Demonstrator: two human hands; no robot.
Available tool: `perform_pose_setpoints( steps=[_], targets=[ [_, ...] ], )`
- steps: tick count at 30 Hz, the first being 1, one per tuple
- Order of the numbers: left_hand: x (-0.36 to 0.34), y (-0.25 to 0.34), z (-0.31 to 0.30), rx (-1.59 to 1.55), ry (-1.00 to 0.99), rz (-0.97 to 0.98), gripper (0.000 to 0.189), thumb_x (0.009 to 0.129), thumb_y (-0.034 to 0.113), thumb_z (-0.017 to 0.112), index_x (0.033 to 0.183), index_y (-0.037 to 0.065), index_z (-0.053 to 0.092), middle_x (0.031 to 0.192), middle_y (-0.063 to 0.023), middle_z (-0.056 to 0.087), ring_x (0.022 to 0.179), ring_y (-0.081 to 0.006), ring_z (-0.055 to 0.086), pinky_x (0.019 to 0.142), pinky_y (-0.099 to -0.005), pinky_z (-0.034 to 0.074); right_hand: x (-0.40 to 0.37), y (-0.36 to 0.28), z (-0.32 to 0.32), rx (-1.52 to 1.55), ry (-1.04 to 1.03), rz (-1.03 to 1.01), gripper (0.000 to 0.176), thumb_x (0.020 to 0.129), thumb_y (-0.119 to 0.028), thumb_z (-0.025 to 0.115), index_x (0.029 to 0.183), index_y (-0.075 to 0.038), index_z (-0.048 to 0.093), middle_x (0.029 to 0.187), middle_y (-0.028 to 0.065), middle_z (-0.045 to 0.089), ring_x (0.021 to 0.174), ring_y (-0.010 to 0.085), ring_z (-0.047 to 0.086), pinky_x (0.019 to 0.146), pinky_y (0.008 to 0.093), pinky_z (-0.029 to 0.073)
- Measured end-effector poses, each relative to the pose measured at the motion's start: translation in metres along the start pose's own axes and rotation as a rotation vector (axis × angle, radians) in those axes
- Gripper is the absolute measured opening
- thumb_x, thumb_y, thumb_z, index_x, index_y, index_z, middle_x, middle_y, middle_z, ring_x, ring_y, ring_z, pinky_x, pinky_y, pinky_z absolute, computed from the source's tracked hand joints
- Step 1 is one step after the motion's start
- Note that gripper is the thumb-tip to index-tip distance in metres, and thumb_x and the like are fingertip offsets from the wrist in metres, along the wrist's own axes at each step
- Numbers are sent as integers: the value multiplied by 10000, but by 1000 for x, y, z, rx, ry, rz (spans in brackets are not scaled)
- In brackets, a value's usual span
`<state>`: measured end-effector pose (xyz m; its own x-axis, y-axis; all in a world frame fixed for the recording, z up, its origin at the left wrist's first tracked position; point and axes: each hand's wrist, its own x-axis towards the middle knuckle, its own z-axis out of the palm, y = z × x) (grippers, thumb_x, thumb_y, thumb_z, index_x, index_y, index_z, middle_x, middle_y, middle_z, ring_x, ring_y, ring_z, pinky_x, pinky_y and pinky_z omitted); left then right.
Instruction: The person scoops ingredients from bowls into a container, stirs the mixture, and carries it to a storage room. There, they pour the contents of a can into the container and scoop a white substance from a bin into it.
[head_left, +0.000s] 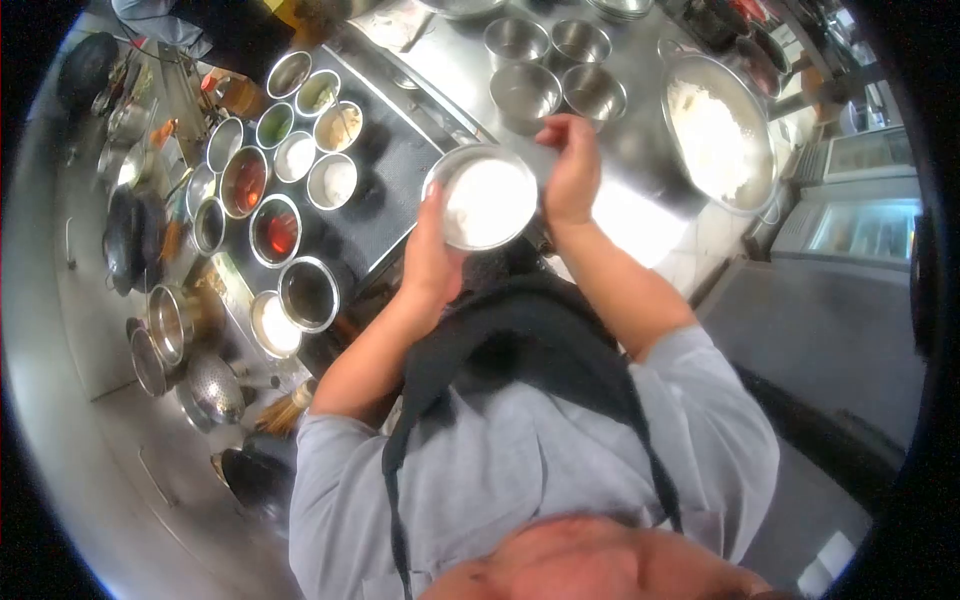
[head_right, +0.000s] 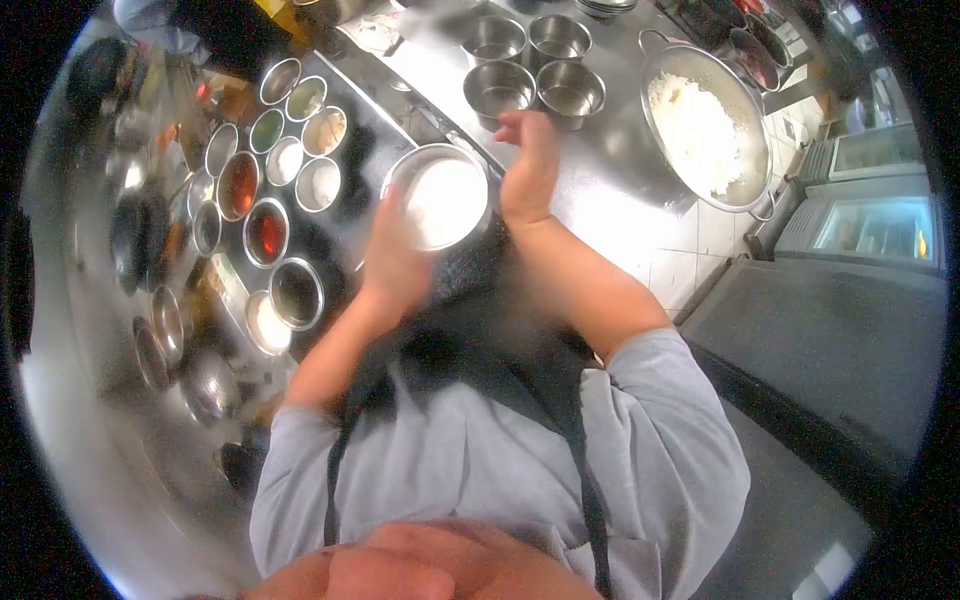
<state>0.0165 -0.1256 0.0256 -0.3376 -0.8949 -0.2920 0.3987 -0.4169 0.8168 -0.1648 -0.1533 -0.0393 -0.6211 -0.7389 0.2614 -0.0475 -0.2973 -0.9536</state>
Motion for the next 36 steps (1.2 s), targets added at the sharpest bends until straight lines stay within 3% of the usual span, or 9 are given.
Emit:
perform_pose_setpoints(
  steps=[6, 8, 10, 12, 16, 18, 22, 25, 36],
  targets=[
    [24, -31, 5, 349, -138, 143, 586, 911, 18, 470, 1464, -60, 293, 1451, -235, 407, 1376, -341, 369, 1159, -377, 262, 10, -4, -19, 97, 15, 141, 331, 1013, -258, 401, 986, -6, 614, 889, 55, 601, 855, 150, 547, 863, 292, 422],
    [31, -28, 17, 163, -25, 76, 539, 1017, 388, 481, 1379, -10, 460, 1329, -111, 569, 1216, -211, 554, 1064, -353, 410, 18, -3, -41, 14, -154, 285, 318, 1001, -264, 427, 966, -17, 623, 907, 44, 597, 840, 147, 537, 848, 297, 426],
    [49, -23, 27, 329, -56, 30, 539, 1017, 391, 478, 1382, -4, 460, 1327, -110, 570, 1212, -209, 556, 1057, -350, 413, 12, -31, -54, -40, -233, 455, 362, 1001, -326, 448, 1100, -22, 619, 1060, 68, 624, 927, 165, 587, 900, 309, 437],
    [60, -20, 47, 488, -93, -29, 539, 1017, 394, 476, 1386, 1, 460, 1325, -109, 571, 1209, -207, 558, 1049, -346, 417, 6, -55, -56, 547, -138, 1023, 474, 1002, -410, 445, 1303, -56, 540, 1266, 118, 584, 1099, 211, 605, 945, 354, 487],
    [76, -21, 81, 441, -87, -48, 543, 1023, 418, 453, 1360, -6, 477, 1278, -116, 570, 1204, -187, 519, 1038, -324, 384, 11, 6, -101, 188, -430, 602, 650, 965, -517, 474, 1447, -87, 403, 1410, 153, 492, 1244, 272, 549, 965, 418, 530],
    [89, -5, 100, 625, -49, -175, 537, 1030, 417, 432, 1340, -19, 481, 1244, -127, 570, 1182, -184, 503, 1032, -311, 367, 30, -19, -100, 1025, -387, 954, 759, 914, -580, 525, 1471, -90, 364, 1430, 160, 461, 1254, 322, 535, 913, 479, 562],
    [138, -43, 67, 751, 154, 439, 463, 987, 366, 521, 1195, -45, 572, 1153, -160, 616, 1079, -218, 568, 958, -333, 430, 52, 22, -110, 415, -444, 497, 790, 905, -587, 518, 1483, -82, 333, 1453, 153, 438, 1322, 348, 463, 1043, 556, 448],
    [193, -69, 13, 594, 357, 137, 387, 919, 300, 613, 1085, -50, 626, 1031, -172, 663, 937, -231, 640, 819, -341, 498, 80, 13, -113, 853, -266, 773, 693, 947, -529, 462, 1465, -79, 366, 1453, 152, 442, 1349, 348, 430, 1093, 560, 387],
    [224, -69, 4, 773, 190, -48, 297, 853, 173, 597, 990, -84, 657, 784, -144, 693, 636, -182, 668, 591, -308, 520, 109, 15, -105, 680, -86, 758, 539, 957, -459, 522, 1363, -105, 491, 1378, 120, 525, 1264, 332, 508, 1022, 567, 413]
  ],
)
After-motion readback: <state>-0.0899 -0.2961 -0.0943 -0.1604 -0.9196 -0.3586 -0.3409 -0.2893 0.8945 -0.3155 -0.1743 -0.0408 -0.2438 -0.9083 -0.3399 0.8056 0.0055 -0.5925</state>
